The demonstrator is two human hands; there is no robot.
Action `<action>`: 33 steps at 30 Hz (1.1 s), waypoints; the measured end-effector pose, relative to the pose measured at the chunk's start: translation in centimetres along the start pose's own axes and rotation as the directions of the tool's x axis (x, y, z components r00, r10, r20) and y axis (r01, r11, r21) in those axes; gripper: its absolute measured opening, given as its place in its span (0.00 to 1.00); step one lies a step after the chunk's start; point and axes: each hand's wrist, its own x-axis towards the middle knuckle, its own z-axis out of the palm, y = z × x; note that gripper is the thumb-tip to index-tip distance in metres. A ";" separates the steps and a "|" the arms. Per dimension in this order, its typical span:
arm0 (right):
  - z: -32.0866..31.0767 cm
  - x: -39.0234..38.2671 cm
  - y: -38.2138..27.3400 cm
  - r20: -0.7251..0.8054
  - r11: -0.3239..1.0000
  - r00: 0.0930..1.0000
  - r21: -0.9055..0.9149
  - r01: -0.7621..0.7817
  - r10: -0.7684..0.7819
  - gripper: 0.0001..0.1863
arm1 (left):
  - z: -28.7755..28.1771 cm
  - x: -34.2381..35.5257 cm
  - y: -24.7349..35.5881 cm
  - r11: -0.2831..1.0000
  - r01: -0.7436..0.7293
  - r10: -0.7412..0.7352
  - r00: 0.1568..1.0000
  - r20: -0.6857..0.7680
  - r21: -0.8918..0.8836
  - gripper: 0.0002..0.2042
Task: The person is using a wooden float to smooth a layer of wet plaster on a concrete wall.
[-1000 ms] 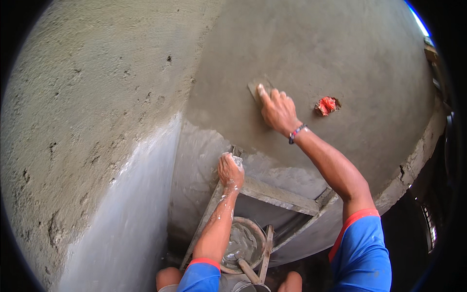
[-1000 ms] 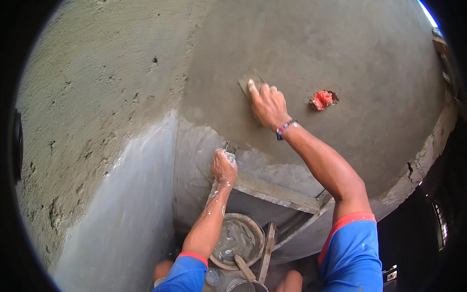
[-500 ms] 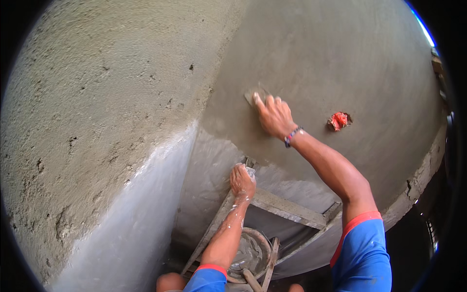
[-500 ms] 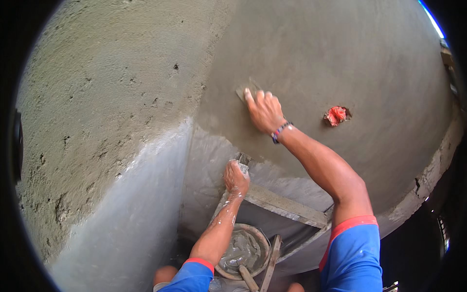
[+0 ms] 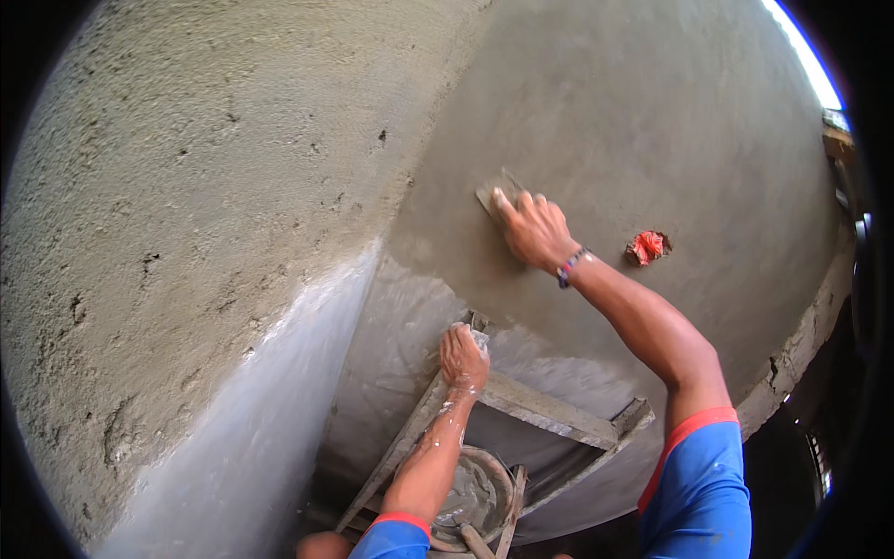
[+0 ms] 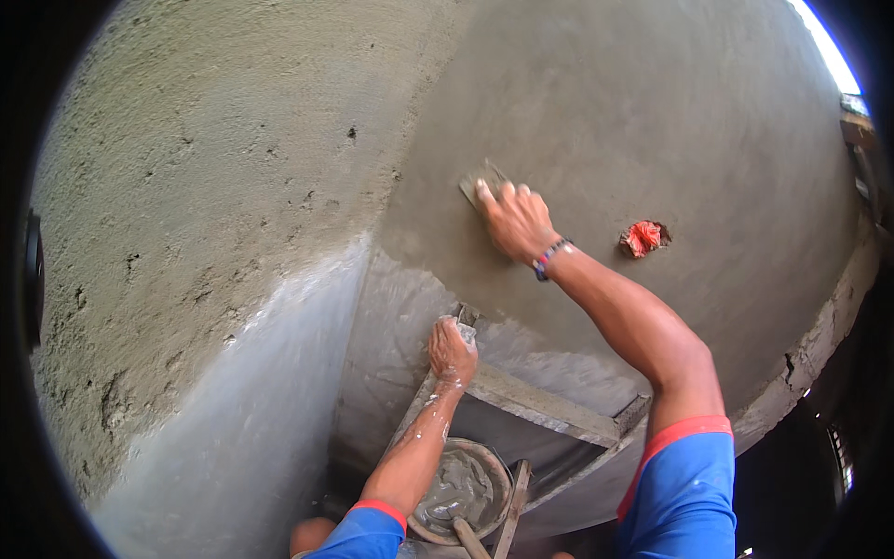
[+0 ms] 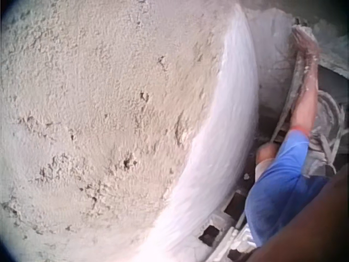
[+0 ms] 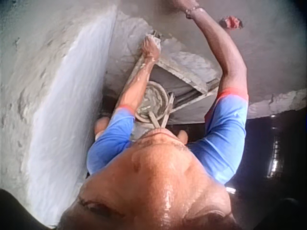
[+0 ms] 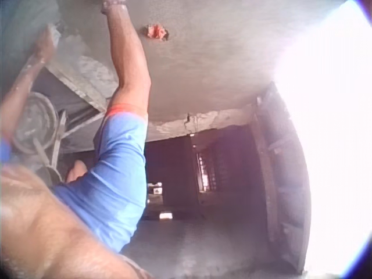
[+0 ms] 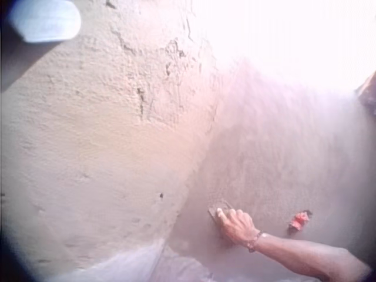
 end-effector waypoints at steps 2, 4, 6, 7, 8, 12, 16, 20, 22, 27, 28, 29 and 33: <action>-1.0 -1.7 3.3 -0.024 1.000 1.000 -0.009 -0.008 0.008 0.30 | 0.1 0.0 0.0 0.999 0.026 -0.027 0.999 0.031 0.035 0.16; -4.8 0.2 8.2 -0.160 0.982 0.969 0.005 -0.188 0.186 0.30 | 0.5 -0.4 0.6 0.999 0.027 -0.028 0.999 0.037 0.020 0.17; -7.4 4.6 10.6 -0.261 0.951 0.916 0.029 -0.307 0.304 0.27 | 0.7 -0.6 1.2 1.000 0.007 -0.007 0.999 0.033 -0.006 0.18; -8.5 7.3 10.1 -0.258 0.938 0.904 0.041 -0.343 0.342 0.25 | 0.5 -0.4 1.3 1.000 0.004 -0.004 0.999 0.038 -0.001 0.18; -8.7 9.7 9.3 -0.205 0.942 0.921 0.021 -0.334 0.331 0.23 | 0.4 -0.7 1.9 1.000 0.005 -0.004 0.999 0.048 -0.020 0.18; -5.5 11.6 2.6 -0.084 0.987 0.983 0.032 -0.158 0.161 0.21 | 0.1 -0.7 0.6 1.000 0.005 -0.004 0.998 0.065 -0.014 0.20; -2.7 4.1 1.3 0.065 0.991 0.990 -0.047 0.125 -0.122 0.28 | 0.4 -0.1 -0.4 0.999 0.036 -0.037 0.996 0.086 0.009 0.22; -7.0 5.7 8.3 -0.172 0.981 0.966 0.010 -0.194 0.193 0.27 | 0.1 -0.3 1.1 0.999 0.027 -0.025 0.996 0.086 -0.030 0.21; -8.7 9.2 9.9 -0.254 0.962 0.929 0.041 -0.269 0.271 0.24 | 0.0 -0.6 1.6 0.998 0.043 -0.039 0.994 0.098 -0.039 0.22; -5.5 13.4 1.4 0.012 0.969 0.969 0.022 -0.245 0.245 0.28 | 0.1 -0.1 0.7 1.000 0.005 -0.003 0.998 0.069 -0.018 0.20; -4.2 11.8 0.4 -0.023 0.985 0.984 0.019 -0.174 0.174 0.29 | -0.1 -0.1 0.7 1.000 -0.003 0.005 0.997 0.074 -0.022 0.19; -3.0 9.9 -0.8 -0.058 0.995 0.993 0.008 -0.098 0.099 0.29 | -0.2 -0.2 0.7 1.000 -0.001 0.003 0.997 0.074 -0.026 0.19; -1.3 4.2 -3.6 0.133 0.988 0.984 -0.075 0.133 -0.122 0.29 | -0.4 0.0 0.7 1.000 0.005 -0.004 0.998 0.058 -0.027 0.21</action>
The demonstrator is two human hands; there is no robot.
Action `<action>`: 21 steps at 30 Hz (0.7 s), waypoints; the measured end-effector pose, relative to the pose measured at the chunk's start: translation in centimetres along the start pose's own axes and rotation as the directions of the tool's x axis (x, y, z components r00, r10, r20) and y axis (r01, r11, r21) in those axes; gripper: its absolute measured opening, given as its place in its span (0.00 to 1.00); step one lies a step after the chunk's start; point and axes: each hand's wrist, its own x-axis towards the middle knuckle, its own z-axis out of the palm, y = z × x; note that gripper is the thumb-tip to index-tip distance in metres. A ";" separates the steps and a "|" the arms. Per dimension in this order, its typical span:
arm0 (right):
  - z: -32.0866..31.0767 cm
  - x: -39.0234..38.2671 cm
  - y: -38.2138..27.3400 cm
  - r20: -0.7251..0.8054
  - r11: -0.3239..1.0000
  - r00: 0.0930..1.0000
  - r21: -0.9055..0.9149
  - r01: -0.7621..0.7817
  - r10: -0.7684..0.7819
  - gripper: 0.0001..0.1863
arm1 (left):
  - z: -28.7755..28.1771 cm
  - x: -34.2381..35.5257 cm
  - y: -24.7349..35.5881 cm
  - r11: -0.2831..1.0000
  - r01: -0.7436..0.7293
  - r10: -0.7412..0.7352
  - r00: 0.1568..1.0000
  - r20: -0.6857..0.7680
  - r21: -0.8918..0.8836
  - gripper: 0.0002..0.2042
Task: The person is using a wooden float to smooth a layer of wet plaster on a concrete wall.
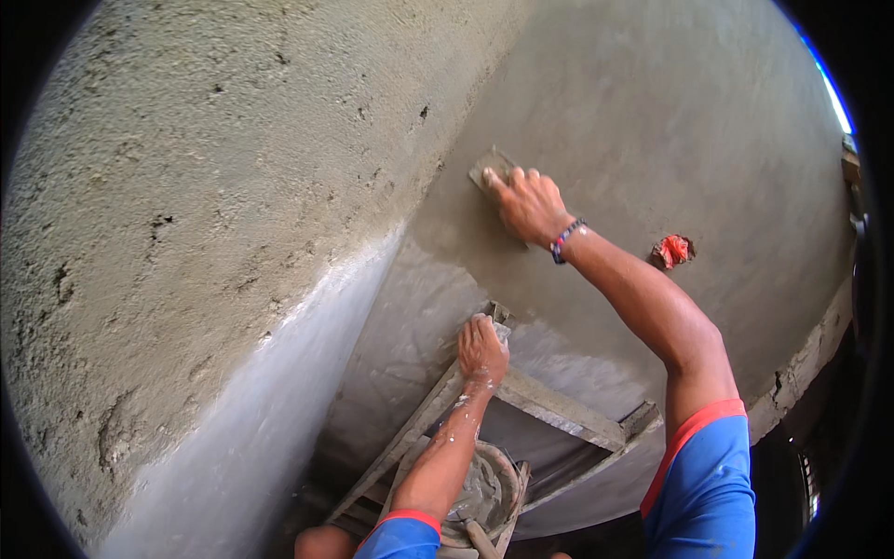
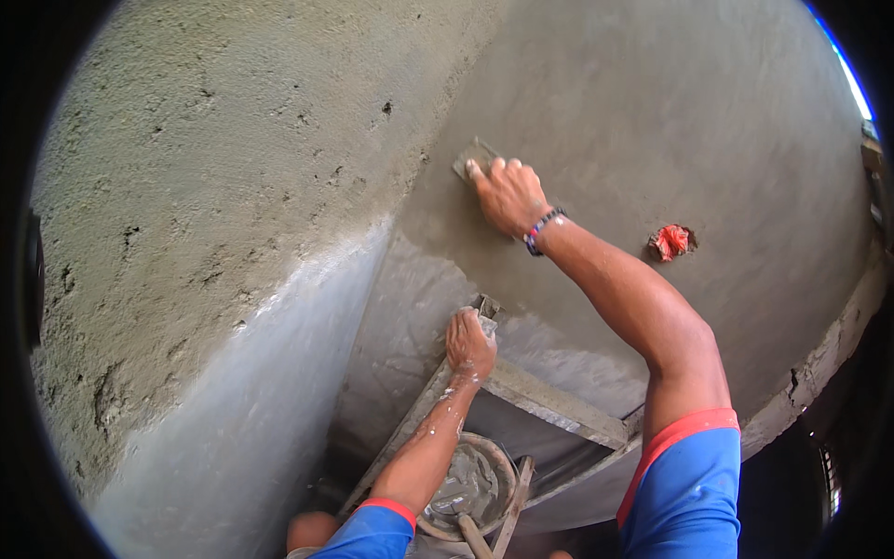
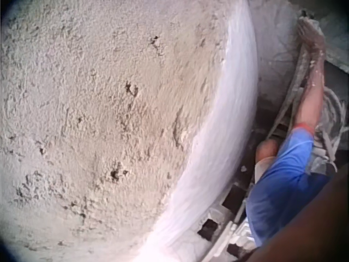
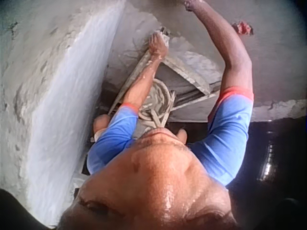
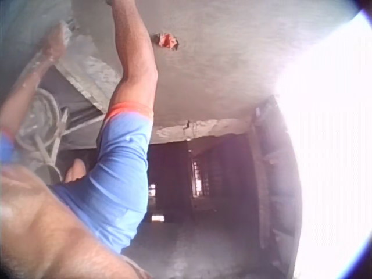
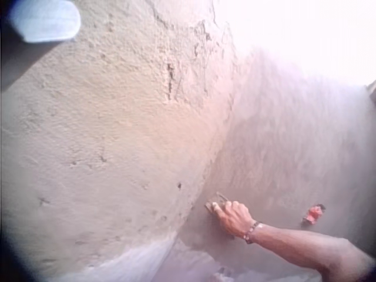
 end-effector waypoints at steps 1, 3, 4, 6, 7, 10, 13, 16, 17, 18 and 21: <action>0.5 -1.4 0.5 -0.005 1.000 1.000 -0.008 0.004 -0.004 0.29 | 0.0 0.0 0.0 1.000 -0.005 0.005 1.000 0.004 -0.007 0.22; 1.5 -3.5 3.2 -0.029 0.995 0.995 -0.019 0.099 -0.099 0.29 | 0.3 -0.1 -0.1 1.000 0.002 -0.002 1.000 -0.004 -0.001 0.22; 0.1 -3.3 4.7 -0.060 1.000 0.998 0.018 -0.012 0.013 0.29 | 0.4 -0.1 -0.3 1.000 0.014 -0.014 1.000 0.003 0.009 0.22; -3.5 -1.6 9.1 -0.170 0.979 0.966 0.092 -0.183 0.196 0.29 | 0.5 0.1 0.1 1.000 0.015 -0.015 1.000 0.011 0.023 0.20; -4.6 -0.1 11.5 -0.251 0.964 0.931 0.077 -0.253 0.264 0.27 | 0.6 -0.3 0.4 0.999 0.021 -0.022 0.999 0.036 0.031 0.19; -9.8 6.7 12.8 -0.221 0.941 0.920 0.181 -0.286 0.323 0.28 | 0.6 -0.4 -0.4 0.999 -0.005 0.006 1.000 -0.016 0.044 0.19; -9.1 9.0 12.9 -0.220 0.975 0.951 0.098 -0.201 0.219 0.30 | 0.1 -0.2 0.4 1.000 -0.003 0.003 1.000 -0.016 -0.014 0.18; -8.9 8.2 12.3 -0.159 0.997 0.985 0.048 -0.063 0.070 0.31 | 0.2 -0.4 0.3 1.000 -0.012 0.012 0.999 -0.030 -0.020 0.19; -8.4 8.2 11.7 -0.123 0.998 0.990 0.021 -0.063 0.065 0.31 | 0.3 -0.4 0.3 1.000 -0.016 0.016 0.999 -0.036 -0.024 0.19; -8.0 8.2 11.3 -0.086 0.998 0.994 -0.006 -0.061 0.061 0.31 | 0.3 -0.3 0.3 1.000 -0.001 0.000 1.000 -0.031 -0.019 0.19; -6.7 7.9 9.4 -0.063 0.999 0.998 -0.035 -0.016 0.014 0.25 | 0.7 -0.7 0.4 1.000 0.005 -0.005 1.000 -0.015 -0.024 0.19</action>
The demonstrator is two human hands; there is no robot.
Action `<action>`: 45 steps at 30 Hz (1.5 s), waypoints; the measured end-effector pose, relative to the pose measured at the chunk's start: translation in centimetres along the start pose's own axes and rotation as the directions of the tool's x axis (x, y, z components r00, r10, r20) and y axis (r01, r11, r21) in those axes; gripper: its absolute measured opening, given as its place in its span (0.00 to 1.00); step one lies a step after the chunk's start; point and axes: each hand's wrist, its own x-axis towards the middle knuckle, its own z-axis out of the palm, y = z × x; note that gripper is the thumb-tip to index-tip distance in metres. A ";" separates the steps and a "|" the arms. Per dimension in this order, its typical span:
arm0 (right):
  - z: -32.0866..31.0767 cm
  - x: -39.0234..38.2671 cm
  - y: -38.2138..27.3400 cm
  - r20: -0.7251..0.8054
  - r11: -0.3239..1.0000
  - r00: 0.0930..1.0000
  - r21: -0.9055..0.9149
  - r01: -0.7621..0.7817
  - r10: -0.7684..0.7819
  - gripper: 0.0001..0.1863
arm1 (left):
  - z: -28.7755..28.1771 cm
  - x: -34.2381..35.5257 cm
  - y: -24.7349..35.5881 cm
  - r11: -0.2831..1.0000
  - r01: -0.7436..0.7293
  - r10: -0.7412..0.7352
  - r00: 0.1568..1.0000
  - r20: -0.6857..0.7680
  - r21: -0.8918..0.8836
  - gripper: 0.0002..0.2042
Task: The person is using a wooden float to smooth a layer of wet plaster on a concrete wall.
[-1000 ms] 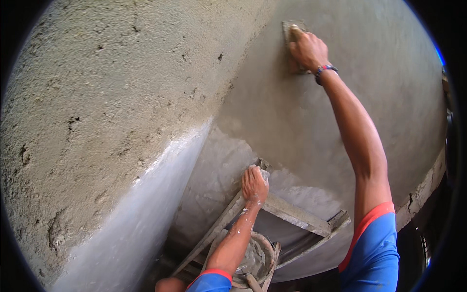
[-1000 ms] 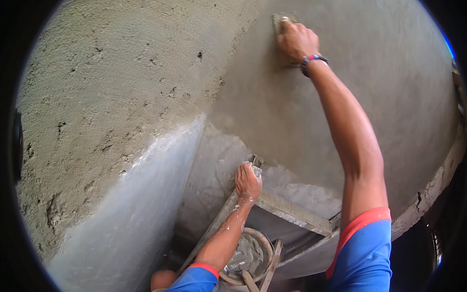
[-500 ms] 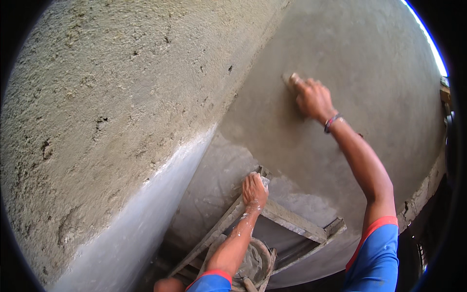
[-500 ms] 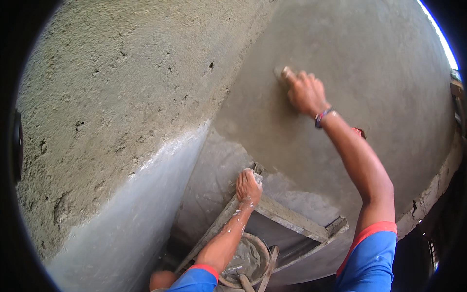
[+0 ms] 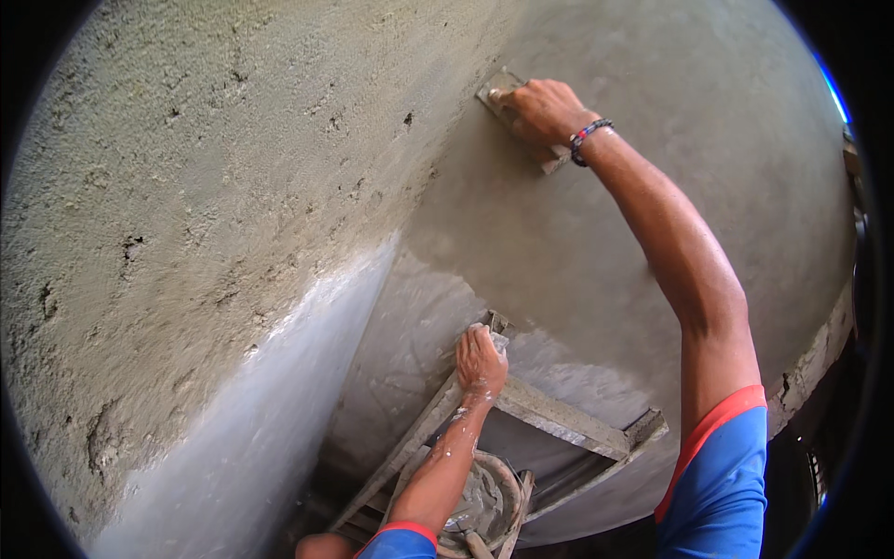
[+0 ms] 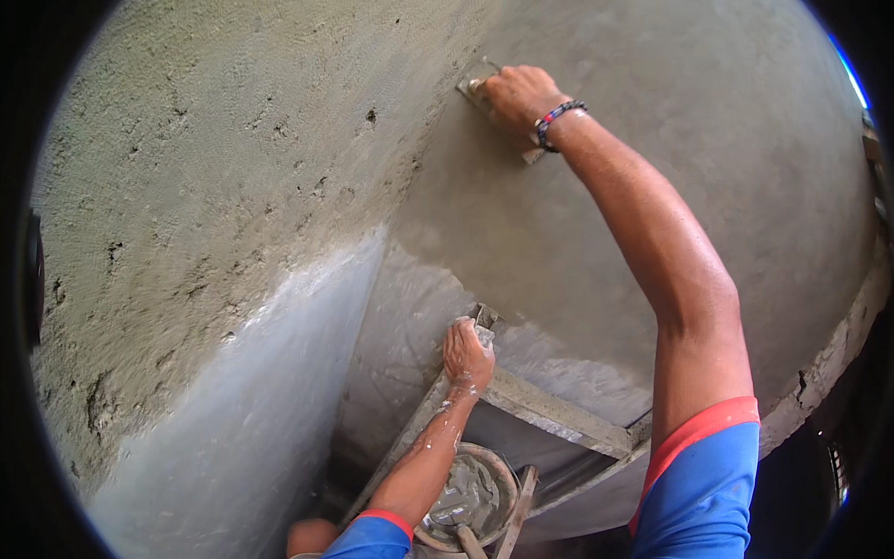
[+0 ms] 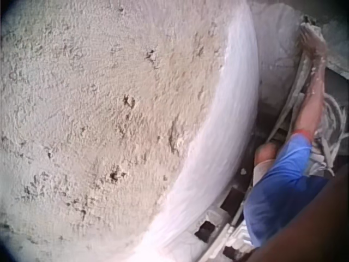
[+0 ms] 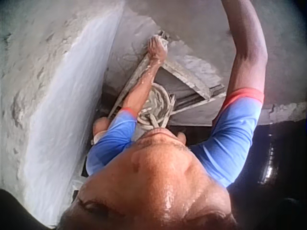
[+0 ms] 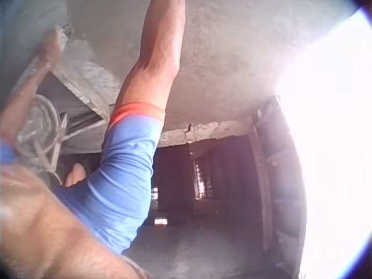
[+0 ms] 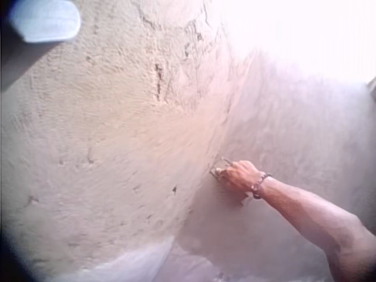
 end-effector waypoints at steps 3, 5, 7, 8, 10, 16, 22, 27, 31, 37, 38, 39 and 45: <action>-0.1 -0.7 -2.7 0.089 1.000 0.996 0.006 -0.024 0.023 0.21 | -0.2 0.2 -0.1 1.000 -0.010 0.010 1.000 -0.009 0.003 0.20; 0.5 -3.1 -5.1 0.117 0.997 0.991 0.047 0.058 -0.063 0.11 | -0.2 0.7 -0.4 1.000 -0.017 0.018 0.999 -0.027 0.007 0.20; 4.7 -6.6 -6.8 0.022 0.992 0.993 -0.054 0.117 -0.116 0.14 | 0.3 0.3 -0.4 0.999 -0.003 0.003 1.000 -0.013 0.033 0.19; 5.0 -8.6 -7.4 0.091 0.987 0.985 -0.046 0.154 -0.150 0.17 | 0.1 0.4 -0.4 0.999 -0.002 0.002 1.000 -0.010 0.035 0.18; 5.0 -11.4 -6.1 0.117 0.992 0.987 -0.047 0.117 -0.111 0.23 | -0.2 0.4 -0.5 0.998 0.000 0.001 1.000 -0.009 0.057 0.18; -3.6 -11.1 13.1 -0.204 0.800 0.775 0.091 -0.593 0.598 0.30 | -0.1 0.3 0.0 0.998 0.021 -0.022 1.000 0.014 0.052 0.19; -6.3 -0.7 16.2 -0.231 0.736 0.700 0.275 -0.619 0.676 0.19 | 0.6 0.0 -0.9 0.998 -0.022 0.024 0.999 -0.023 0.053 0.19; -6.2 3.2 8.4 -0.206 0.812 0.788 0.215 -0.543 0.581 0.15 | 0.2 0.2 -0.4 0.999 -0.037 0.037 0.999 -0.018 0.030 0.19; -2.3 -2.3 3.3 -0.086 0.962 0.962 0.117 -0.247 0.258 0.23 | 0.0 0.6 -0.8 0.999 -0.016 0.018 0.999 -0.041 0.049 0.18; 0.2 -12.9 8.1 -0.135 0.947 0.938 0.025 -0.320 0.320 0.31 | 0.2 0.4 -0.3 0.998 -0.001 0.002 1.000 -0.015 0.055 0.16; -2.1 -12.2 9.5 -0.142 0.907 0.895 0.072 -0.416 0.422 0.31 | 0.2 0.4 -0.4 0.998 0.004 -0.003 1.000 -0.013 0.058 0.16; -3.7 -11.5 10.8 -0.140 0.854 0.842 0.116 -0.508 0.520 0.31 | 0.2 0.4 -0.3 0.998 0.005 -0.004 1.000 -0.012 0.059 0.16; -0.2 -9.0 3.1 -0.014 0.936 0.937 0.048 -0.348 0.349 0.29 | 0.0 0.4 -0.6 0.999 0.020 -0.020 1.000 0.009 0.045 0.18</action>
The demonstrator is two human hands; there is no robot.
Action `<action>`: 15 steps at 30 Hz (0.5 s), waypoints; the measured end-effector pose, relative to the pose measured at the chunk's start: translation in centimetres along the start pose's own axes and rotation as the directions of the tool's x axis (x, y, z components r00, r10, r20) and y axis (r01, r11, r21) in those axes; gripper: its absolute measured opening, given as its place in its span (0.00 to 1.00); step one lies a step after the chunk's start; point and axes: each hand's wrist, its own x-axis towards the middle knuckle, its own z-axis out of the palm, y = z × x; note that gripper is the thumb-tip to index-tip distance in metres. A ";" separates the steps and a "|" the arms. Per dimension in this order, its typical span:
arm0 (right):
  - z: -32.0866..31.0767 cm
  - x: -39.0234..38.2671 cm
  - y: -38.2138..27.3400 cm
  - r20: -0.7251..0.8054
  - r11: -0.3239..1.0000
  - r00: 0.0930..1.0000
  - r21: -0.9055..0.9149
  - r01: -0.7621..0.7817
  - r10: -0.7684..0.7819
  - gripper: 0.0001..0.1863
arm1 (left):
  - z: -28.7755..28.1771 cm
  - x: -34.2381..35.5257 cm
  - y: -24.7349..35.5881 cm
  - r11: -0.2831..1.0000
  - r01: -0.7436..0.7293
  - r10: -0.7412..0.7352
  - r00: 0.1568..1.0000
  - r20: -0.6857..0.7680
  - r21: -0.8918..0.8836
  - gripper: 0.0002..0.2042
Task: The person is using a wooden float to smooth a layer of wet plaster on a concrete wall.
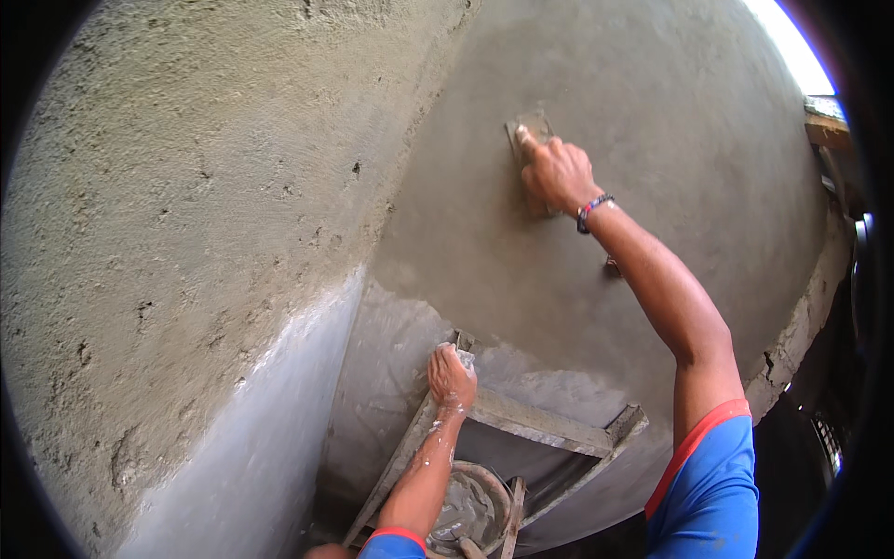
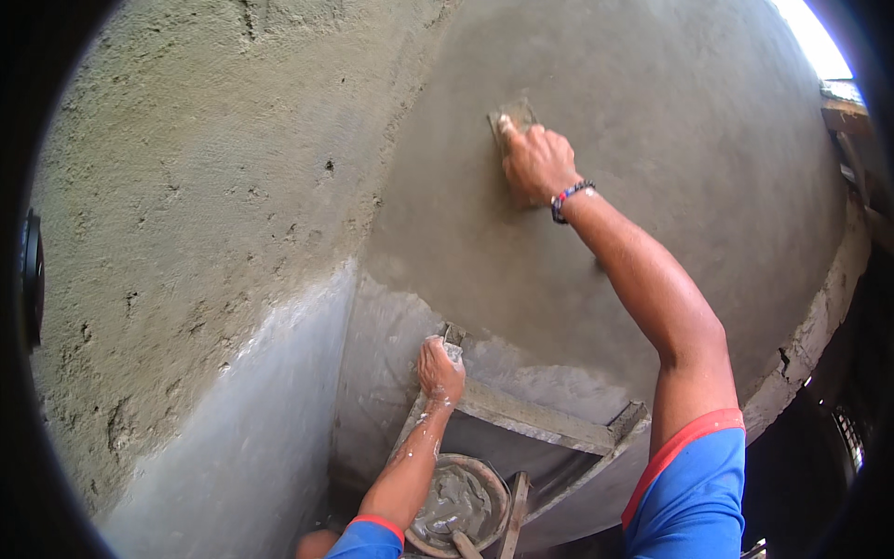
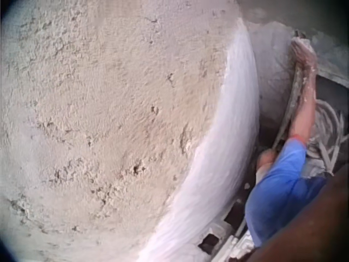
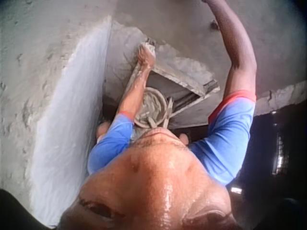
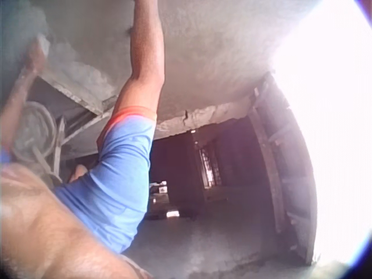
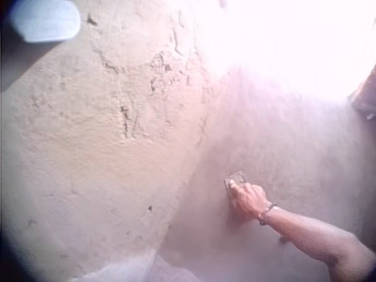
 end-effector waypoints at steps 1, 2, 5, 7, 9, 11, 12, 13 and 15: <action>0.1 -0.6 -0.2 -0.003 1.000 1.000 0.009 0.010 -0.010 0.29 | 0.1 0.0 -0.4 1.000 -0.007 0.007 1.000 -0.006 0.014 0.18; 0.0 -1.4 0.7 0.038 0.998 0.998 -0.019 0.057 -0.056 0.30 | 0.0 0.2 -0.5 1.000 -0.021 0.021 1.000 -0.010 0.019 0.18; -1.1 -0.9 5.4 -0.081 0.999 0.995 0.011 -0.051 0.051 0.31 | 0.1 0.0 0.5 1.000 -0.023 0.023 1.000 0.010 -0.013 0.18; -3.1 1.6 5.9 -0.096 0.982 0.980 0.077 -0.170 0.177 0.30 | 0.0 0.1 0.7 0.999 -0.029 0.029 1.000 -0.005 -0.018 0.17; -2.5 3.1 4.7 -0.108 0.980 0.974 0.059 -0.192 0.198 0.29 | 0.6 -0.2 0.5 1.000 -0.025 0.025 1.000 0.004 -0.018 0.17; -1.3 2.1 4.1 -0.100 0.995 0.990 -0.004 -0.102 0.101 0.29 | 0.5 0.2 0.3 1.000 -0.021 0.021 1.000 -0.015 -0.020 0.17; -0.6 1.3 3.7 -0.095 0.998 0.995 -0.063 -0.010 0.004 0.30 | 0.2 -0.1 0.0 1.000 -0.015 0.014 1.000 -0.006 -0.024 0.17; 0.3 -0.2 3.4 -0.093 0.998 0.993 -0.016 0.066 -0.068 0.30 | -0.3 0.1 -0.2 1.000 -0.010 0.010 1.000 -0.004 -0.016 0.17; -0.5 -2.6 3.6 0.031 0.996 0.997 -0.047 0.077 -0.075 0.32 | -0.4 0.1 -0.6 1.000 -0.010 0.011 1.000 -0.020 0.008 0.17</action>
